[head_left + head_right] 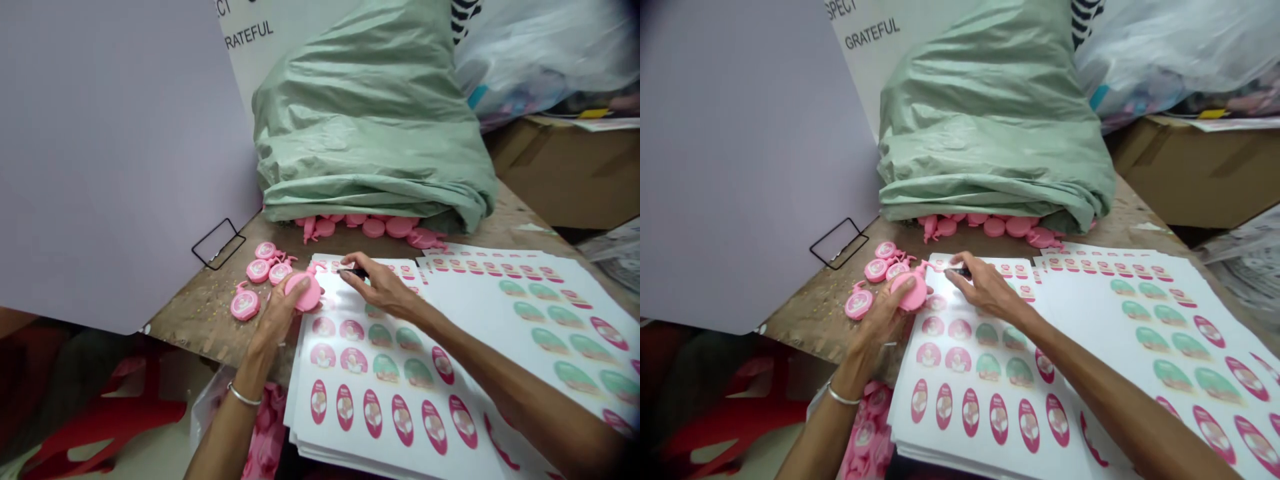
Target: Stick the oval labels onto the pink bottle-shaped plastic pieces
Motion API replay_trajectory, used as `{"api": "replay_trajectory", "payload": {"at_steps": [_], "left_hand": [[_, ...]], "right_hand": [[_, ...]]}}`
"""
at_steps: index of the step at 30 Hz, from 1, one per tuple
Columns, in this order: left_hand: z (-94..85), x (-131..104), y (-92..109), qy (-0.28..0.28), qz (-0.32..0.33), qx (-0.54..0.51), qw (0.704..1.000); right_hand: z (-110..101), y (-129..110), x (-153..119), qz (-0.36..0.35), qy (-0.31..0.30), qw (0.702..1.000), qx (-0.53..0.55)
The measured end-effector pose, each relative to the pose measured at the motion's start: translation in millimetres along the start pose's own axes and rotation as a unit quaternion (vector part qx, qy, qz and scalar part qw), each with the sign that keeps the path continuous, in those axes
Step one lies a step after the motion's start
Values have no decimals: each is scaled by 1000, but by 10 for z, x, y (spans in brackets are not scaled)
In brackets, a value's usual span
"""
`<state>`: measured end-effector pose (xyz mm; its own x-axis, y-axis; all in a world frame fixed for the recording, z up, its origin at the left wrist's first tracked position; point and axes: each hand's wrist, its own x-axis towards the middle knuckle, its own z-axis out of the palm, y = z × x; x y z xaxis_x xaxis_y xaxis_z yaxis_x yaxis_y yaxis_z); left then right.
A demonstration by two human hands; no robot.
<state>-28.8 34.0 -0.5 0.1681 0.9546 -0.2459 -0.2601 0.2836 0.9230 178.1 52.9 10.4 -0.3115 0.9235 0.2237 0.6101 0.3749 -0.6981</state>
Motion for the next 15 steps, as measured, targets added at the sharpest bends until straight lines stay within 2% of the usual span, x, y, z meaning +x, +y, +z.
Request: {"api": "replay_trajectory", "payload": {"at_steps": [2,6,11,15], "left_hand": [[-5,90,-31,24,17,-24,999],[45,363,-152,13,35,-60,998],[54,582,-320,13,44,-60,997],[19,598,-375,9,44,-53,998]], "right_hand": [[218,95,-76,55,34,997,-32],[528,171,-210,28,55,984,-166],[598,207,-269,-18,81,969,-232],[580,244,-262,-8,75,980,-187]]}}
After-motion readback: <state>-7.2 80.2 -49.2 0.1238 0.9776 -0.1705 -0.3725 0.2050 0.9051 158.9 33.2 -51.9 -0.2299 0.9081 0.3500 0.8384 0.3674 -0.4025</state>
